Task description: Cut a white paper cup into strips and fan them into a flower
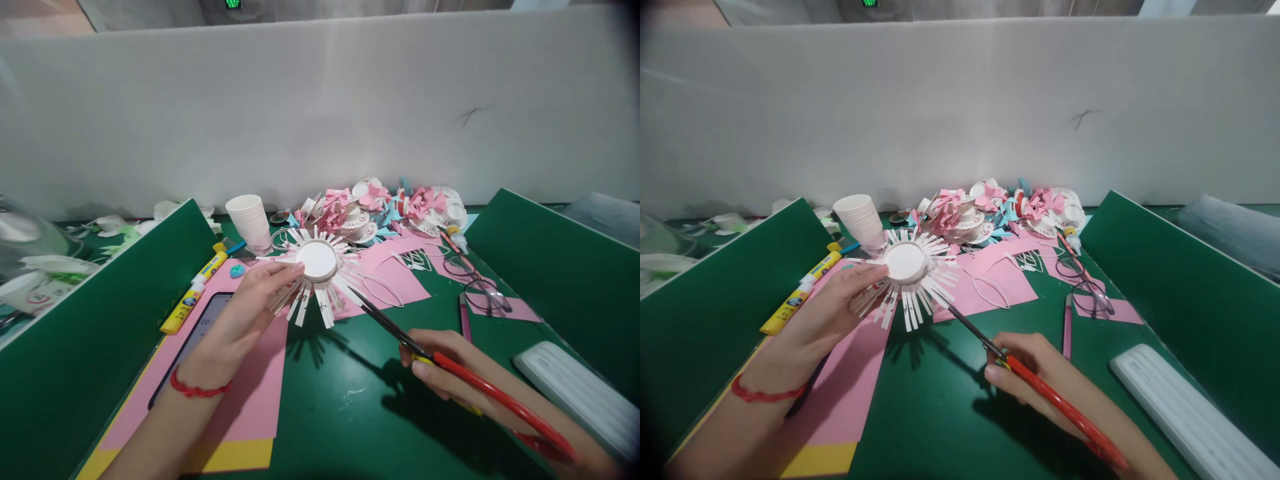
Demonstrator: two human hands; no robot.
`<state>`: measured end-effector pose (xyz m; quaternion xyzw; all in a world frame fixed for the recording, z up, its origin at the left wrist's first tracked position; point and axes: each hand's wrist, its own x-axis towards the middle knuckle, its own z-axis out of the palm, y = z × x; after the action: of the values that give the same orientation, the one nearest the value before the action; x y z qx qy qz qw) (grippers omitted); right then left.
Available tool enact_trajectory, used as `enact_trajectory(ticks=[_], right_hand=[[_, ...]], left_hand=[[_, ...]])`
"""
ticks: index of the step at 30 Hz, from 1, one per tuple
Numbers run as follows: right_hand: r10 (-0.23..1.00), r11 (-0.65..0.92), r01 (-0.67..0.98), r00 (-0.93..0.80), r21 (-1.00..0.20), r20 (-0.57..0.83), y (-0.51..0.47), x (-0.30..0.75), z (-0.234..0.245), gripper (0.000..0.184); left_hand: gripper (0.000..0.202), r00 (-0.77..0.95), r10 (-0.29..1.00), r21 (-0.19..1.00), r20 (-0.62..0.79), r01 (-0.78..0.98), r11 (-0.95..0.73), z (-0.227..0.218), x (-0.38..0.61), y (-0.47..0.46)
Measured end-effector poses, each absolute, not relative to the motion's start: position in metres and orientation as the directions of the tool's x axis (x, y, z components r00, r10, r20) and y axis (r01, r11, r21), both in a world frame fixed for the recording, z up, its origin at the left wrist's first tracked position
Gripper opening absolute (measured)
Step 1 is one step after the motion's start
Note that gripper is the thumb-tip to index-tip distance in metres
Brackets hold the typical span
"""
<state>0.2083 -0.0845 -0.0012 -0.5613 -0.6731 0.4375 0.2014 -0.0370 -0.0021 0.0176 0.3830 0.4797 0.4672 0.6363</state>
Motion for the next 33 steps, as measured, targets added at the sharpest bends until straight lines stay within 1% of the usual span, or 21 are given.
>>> enact_trajectory(ticks=[1, 2, 3, 5, 7, 12, 17, 22, 28, 33], right_hand=[[0.914, -0.007, 0.573, -0.329, -0.819, -0.238, -0.084, 0.208, -0.002, 0.036], [0.913, -0.002, 0.573, -0.332, -0.819, -0.235, -0.084, 0.208, -0.002, 0.037], [0.933, 0.003, 0.576, -0.296, -0.817, -0.205, -0.084, 0.208, -0.002, 0.039], [0.944, 0.01, 0.576, -0.276, -0.817, -0.182, -0.083, 0.207, -0.002, 0.042], [0.938, -0.001, 0.581, -0.283, -0.814, -0.203, -0.084, 0.207, -0.002, 0.043], [0.959, -0.062, 0.532, -0.201, -0.844, -0.198, -0.086, 0.208, -0.008, 0.045], [0.929, -0.037, 0.503, -0.302, -0.863, -0.216, -0.082, 0.211, -0.019, 0.04], [0.865, -0.044, 0.475, -0.421, -0.879, -0.272, -0.076, 0.211, -0.017, 0.033], [0.859, -0.025, 0.474, -0.44, -0.88, -0.261, -0.074, 0.21, -0.019, 0.032], [0.862, -0.004, 0.476, -0.445, -0.88, -0.245, -0.072, 0.209, -0.021, 0.032]], left_hand=[[0.019, 0.105, 0.963, 0.937, -0.249, -0.225, 0.267, 0.017, -0.036, -0.002], [0.019, 0.108, 0.963, 0.939, -0.247, -0.221, 0.265, 0.016, -0.036, -0.003], [0.018, 0.113, 0.963, 0.941, -0.243, -0.215, 0.263, 0.015, -0.035, -0.003], [0.017, 0.124, 0.964, 0.945, -0.234, -0.204, 0.255, 0.014, -0.034, -0.005], [0.016, 0.13, 0.966, 0.95, -0.223, -0.196, 0.245, 0.014, -0.033, -0.007], [0.014, 0.14, 0.964, 0.947, -0.227, -0.201, 0.252, 0.017, -0.028, -0.011], [0.015, 0.12, 0.96, 0.935, -0.253, -0.226, 0.275, 0.017, -0.026, -0.011], [0.011, 0.157, 0.956, 0.926, -0.247, -0.252, 0.281, 0.015, -0.028, -0.011], [0.006, 0.187, 0.948, 0.903, -0.259, -0.301, 0.306, 0.015, -0.032, -0.01], [0.005, 0.176, 0.94, 0.888, -0.294, -0.315, 0.336, 0.017, -0.03, -0.01]])
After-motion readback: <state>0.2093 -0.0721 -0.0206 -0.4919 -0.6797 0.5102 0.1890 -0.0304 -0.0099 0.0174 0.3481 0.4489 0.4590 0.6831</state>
